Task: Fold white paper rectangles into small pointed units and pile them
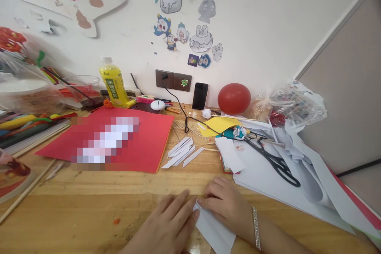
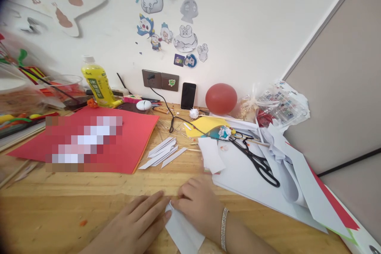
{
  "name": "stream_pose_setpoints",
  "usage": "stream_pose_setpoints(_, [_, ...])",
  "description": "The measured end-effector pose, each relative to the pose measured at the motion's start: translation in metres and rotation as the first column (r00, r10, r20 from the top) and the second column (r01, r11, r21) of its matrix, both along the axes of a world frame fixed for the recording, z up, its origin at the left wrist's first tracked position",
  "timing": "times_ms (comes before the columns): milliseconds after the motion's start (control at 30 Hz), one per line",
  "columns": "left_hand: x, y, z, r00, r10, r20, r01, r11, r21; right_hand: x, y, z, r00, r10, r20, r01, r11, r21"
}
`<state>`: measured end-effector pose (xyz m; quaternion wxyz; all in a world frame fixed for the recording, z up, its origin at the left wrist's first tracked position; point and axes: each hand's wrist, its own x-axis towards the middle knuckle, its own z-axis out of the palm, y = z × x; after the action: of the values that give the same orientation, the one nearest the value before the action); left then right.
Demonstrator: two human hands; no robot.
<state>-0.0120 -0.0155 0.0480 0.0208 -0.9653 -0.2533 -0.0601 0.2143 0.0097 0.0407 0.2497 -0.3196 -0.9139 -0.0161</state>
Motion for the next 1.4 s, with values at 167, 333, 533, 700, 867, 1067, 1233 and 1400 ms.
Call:
stream_pose_setpoints(167, [0.002, -0.002, 0.008, 1.000, -0.008, -0.022, 0.008, 1.000, 0.009, 0.000, -0.001, 0.001, 0.999, 0.030, -0.035, -0.031, 0.999, -0.042])
stream_pose_setpoints(333, [0.002, -0.003, 0.006, 1.000, -0.003, -0.002, 0.003, 1.000, 0.013, 0.001, -0.002, 0.001, 0.999, 0.020, -0.031, -0.023, 0.997, -0.079])
stream_pose_setpoints(533, [0.003, -0.005, 0.008, 1.000, 0.019, -0.004, -0.019, 1.000, 0.014, -0.002, -0.002, 0.001, 0.999, -0.023, 0.042, 0.019, 0.996, 0.085])
stream_pose_setpoints(700, [0.005, -0.005, 0.013, 1.000, 0.005, 0.003, -0.006, 0.999, 0.050, 0.002, 0.000, 0.004, 0.998, 0.014, 0.057, -0.019, 0.996, 0.088])
stream_pose_setpoints(867, [0.003, -0.004, 0.014, 0.999, -0.018, 0.045, 0.011, 0.990, 0.140, 0.006, -0.001, 0.005, 0.997, 0.029, 0.078, -0.033, 0.998, 0.055])
stream_pose_setpoints(1067, [0.005, -0.011, 0.002, 0.985, 0.037, 0.170, -0.065, 0.985, 0.163, 0.007, -0.002, 0.003, 0.998, 0.049, 0.034, -0.050, 0.999, 0.015])
stream_pose_setpoints(1233, [0.010, -0.008, -0.008, 0.952, 0.102, 0.287, -0.161, 0.969, 0.189, -0.002, -0.001, -0.005, 0.990, 0.017, -0.141, -0.028, 0.997, -0.078])
stream_pose_setpoints(1400, [0.014, 0.008, -0.014, 0.883, 0.132, 0.450, -0.191, 0.978, 0.087, -0.013, -0.004, -0.009, 0.977, -0.031, -0.212, 0.023, 0.999, -0.042])
